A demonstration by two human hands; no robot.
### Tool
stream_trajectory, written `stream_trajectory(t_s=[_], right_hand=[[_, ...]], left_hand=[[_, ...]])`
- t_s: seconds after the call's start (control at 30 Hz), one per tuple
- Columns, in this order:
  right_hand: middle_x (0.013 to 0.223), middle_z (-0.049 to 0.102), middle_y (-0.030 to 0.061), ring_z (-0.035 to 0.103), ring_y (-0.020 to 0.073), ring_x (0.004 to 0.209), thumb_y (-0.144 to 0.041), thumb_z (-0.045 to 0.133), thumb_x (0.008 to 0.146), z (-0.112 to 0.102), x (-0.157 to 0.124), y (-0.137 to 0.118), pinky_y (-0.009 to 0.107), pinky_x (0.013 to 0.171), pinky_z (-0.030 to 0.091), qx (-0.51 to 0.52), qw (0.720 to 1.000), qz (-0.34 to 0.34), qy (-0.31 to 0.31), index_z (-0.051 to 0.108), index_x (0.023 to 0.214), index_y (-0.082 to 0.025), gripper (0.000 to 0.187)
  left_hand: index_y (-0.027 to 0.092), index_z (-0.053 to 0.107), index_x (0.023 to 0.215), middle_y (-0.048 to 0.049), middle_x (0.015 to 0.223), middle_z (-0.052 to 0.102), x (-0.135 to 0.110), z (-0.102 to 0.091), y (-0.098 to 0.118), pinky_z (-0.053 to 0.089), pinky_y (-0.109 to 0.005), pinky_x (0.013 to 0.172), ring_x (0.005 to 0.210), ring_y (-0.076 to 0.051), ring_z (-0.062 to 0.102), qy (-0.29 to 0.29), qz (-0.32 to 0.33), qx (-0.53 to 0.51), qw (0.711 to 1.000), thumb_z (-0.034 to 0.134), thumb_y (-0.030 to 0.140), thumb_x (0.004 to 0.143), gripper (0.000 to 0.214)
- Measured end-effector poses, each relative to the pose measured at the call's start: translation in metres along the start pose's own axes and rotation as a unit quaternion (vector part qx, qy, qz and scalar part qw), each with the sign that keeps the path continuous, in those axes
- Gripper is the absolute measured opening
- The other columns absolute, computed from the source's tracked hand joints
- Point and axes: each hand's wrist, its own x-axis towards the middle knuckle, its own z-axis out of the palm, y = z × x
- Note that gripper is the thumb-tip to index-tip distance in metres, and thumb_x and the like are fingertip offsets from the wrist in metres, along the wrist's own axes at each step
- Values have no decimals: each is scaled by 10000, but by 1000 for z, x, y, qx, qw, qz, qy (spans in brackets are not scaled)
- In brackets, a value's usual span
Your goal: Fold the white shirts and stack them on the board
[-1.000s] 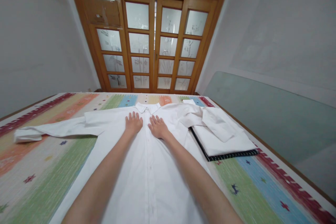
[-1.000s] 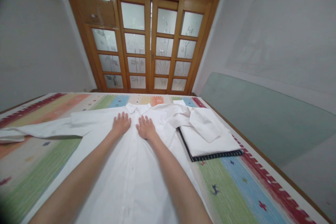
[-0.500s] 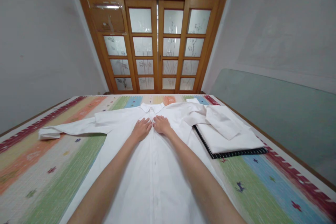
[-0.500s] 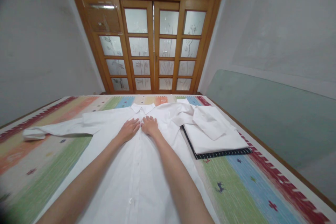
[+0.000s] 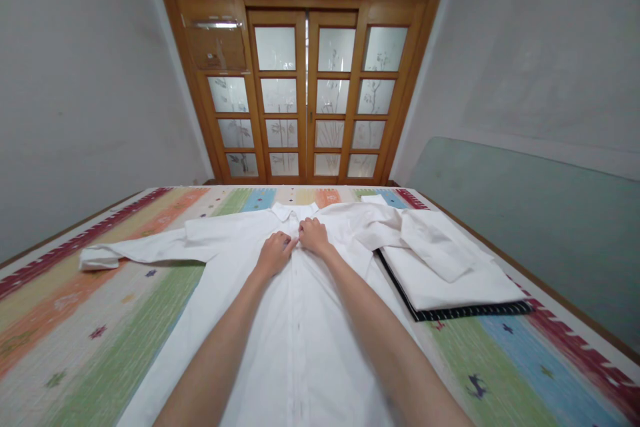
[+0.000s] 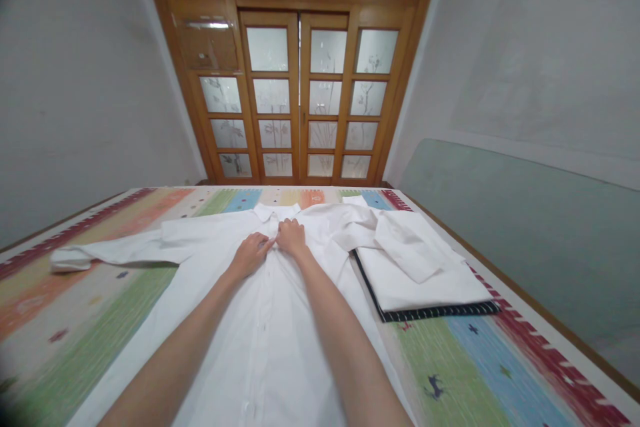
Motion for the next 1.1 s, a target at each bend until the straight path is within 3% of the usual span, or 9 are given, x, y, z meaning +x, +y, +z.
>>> stream_trajectory(t_s=[0.1, 0.23, 0.4, 0.67, 0.8, 0.97, 1.1], right_hand=[[1262, 597, 138, 470, 249, 1183, -182, 362, 916, 11, 5, 7, 367, 944, 394, 1, 999, 27, 41, 635, 1153, -160, 362], [1383, 524, 178, 390, 287, 1306, -234, 334, 936, 20, 12, 11, 414, 1067, 289, -3, 998, 51, 49, 575, 1287, -87, 451], [1533, 371, 127, 173, 316, 1449, -319, 285, 965, 20, 22, 18, 493, 1136, 139, -8, 999, 44, 24, 407, 1463, -134, 545], [1606, 220, 77, 97, 304, 1476, -443, 201, 987, 24, 40, 31, 510, 1158, 52, -10, 998, 55, -24, 276, 1533, -183, 609], [1621, 146, 86, 62, 286, 1486, -472, 149, 988, 26, 42, 31, 494, 1163, 29, -15, 997, 67, -37, 203, 1551, -161, 646], [1597, 190, 169, 83, 280, 1486, -472, 144, 987, 27, 36, 28, 460, 1165, 62, -26, 994, 90, -50, 227, 1529, -46, 694], [1606, 108, 188, 80, 269, 1487, -490, 167, 982, 28, 26, 26, 430, 1169, 69, -24, 992, 112, -53, 154, 1527, 14, 743]], left_hand=[[203, 625, 895, -75, 971, 664, -1, 3, -3, 458, -358, 898, 961, -222, 596, 12, 10, -14, 1000, 518, 276, 877, 130], [213, 584, 867, -66, 928, 640, 0, 6, -6, 459, -383, 879, 927, -225, 577, 20, 22, -48, 998, 515, 233, 852, 73], [214, 568, 858, -64, 929, 628, 1, 8, -7, 444, -385, 872, 922, -224, 560, 14, 15, -47, 999, 502, 225, 860, 67], [209, 561, 852, -61, 949, 633, 0, 10, -7, 434, -370, 863, 934, -225, 565, 21, 13, -39, 999, 518, 230, 874, 53], [211, 567, 835, -60, 946, 638, 1, 9, -7, 434, -364, 859, 937, -222, 571, 22, 7, -43, 999, 531, 228, 865, 49], [200, 572, 843, -70, 933, 642, 2, 9, -7, 435, -368, 853, 927, -229, 571, 20, 2, -47, 999, 540, 226, 856, 43], [204, 564, 828, -66, 939, 643, 2, 10, -8, 431, -370, 863, 934, -231, 568, 17, 2, -55, 998, 542, 222, 854, 39]])
